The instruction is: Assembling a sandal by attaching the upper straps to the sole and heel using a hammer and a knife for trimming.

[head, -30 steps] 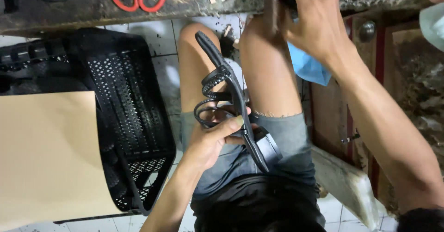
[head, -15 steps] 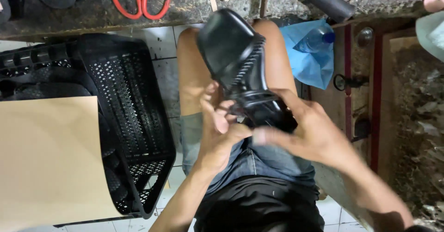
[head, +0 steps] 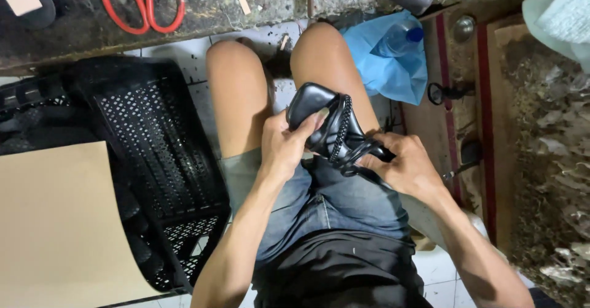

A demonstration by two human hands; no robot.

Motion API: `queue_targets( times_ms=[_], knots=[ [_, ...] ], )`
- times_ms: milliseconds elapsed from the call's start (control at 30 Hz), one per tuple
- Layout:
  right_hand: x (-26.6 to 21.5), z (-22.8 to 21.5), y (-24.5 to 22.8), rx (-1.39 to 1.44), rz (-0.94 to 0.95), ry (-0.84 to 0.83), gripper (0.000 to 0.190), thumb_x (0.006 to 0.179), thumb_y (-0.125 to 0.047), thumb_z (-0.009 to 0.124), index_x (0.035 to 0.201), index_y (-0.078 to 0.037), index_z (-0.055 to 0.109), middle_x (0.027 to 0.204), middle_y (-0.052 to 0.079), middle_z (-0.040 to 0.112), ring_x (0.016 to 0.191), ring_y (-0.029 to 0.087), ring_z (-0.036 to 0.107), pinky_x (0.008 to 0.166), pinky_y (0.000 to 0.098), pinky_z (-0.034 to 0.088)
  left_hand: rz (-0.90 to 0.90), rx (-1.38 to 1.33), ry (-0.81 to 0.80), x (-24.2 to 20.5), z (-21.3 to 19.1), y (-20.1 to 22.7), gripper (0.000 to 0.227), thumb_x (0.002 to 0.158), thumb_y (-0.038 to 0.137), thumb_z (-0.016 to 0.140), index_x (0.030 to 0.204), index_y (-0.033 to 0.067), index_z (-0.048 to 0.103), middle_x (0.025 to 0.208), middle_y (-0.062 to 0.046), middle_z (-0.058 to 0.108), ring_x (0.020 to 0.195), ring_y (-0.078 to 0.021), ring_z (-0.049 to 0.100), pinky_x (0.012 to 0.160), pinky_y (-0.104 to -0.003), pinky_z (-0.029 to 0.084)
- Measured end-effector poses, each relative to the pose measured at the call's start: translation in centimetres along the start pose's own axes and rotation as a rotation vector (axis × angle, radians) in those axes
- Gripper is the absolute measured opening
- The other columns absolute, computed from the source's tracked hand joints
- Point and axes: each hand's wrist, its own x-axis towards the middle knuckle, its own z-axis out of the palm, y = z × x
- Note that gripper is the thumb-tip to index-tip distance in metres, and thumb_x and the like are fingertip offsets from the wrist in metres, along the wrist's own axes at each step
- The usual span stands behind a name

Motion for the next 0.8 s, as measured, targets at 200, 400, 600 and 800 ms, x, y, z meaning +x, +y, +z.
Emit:
queue_targets(
  times_ms=[200, 400, 600, 800],
  knots=[
    [0.6, 0.3, 1.1, 0.052, -0.063, 0.064, 0.017, 0.064, -0.019, 0.075, 0.067, -0.007, 0.065, 0.05, 0.009, 0.058, 0.048, 0.021, 0.058, 0.045, 0.0326, 0.044, -0.009, 0.024, 0.022, 0.3, 0.4, 0.7, 0.01, 0.069, 0.021, 0.071, 0.071, 0.011, 0.069, 0.058, -0.007, 0.063, 0.059, -0.0102, 0.059, 0.046, -0.027, 0.049],
    [0.1, -1.1, 0.0, 0.147, -0.021, 0.05, 0.022, 0.059, -0.015, 0.078, 0.072, -0.007, 0.062, 0.052, 0.007, 0.058, 0.055, 0.014, 0.055, 0.048, 0.0286, 0.044, -0.073, -0.034, -0.082, -1.4, 0.7, 2.1, 0.019, 0.059, 0.022, 0.076, 0.071, 0.0091, 0.068, 0.06, -0.007, 0.063, 0.055, -0.0125, 0.059, 0.042, -0.029, 0.051],
    [0.1, 0.6, 0.8, -0.038, 0.153, 0.041, 0.034, 0.057, -0.027, 0.077, 0.083, -0.007, 0.067, 0.062, 0.015, 0.064, 0.063, 0.028, 0.064, 0.053, 0.0397, 0.048, -0.119, -0.01, -0.122, -0.3, 2.0, -0.6, 0.041, 0.063, 0.016, 0.073, 0.097, -0.0018, 0.06, 0.092, -0.019, 0.062, 0.086, -0.0329, 0.061, 0.055, -0.043, 0.053],
    [-0.3, 0.4, 2.8, 0.152, -0.034, 0.186, 0.035, 0.058, -0.018, 0.079, 0.085, -0.006, 0.06, 0.06, 0.01, 0.055, 0.059, 0.018, 0.053, 0.051, 0.0327, 0.042, -0.134, -0.435, -0.13, -2.6, 2.4, 0.2, 0.037, 0.069, 0.02, 0.071, 0.086, -0.0103, 0.058, 0.076, -0.019, 0.057, 0.063, -0.0266, 0.061, 0.044, -0.038, 0.053]
  ],
)
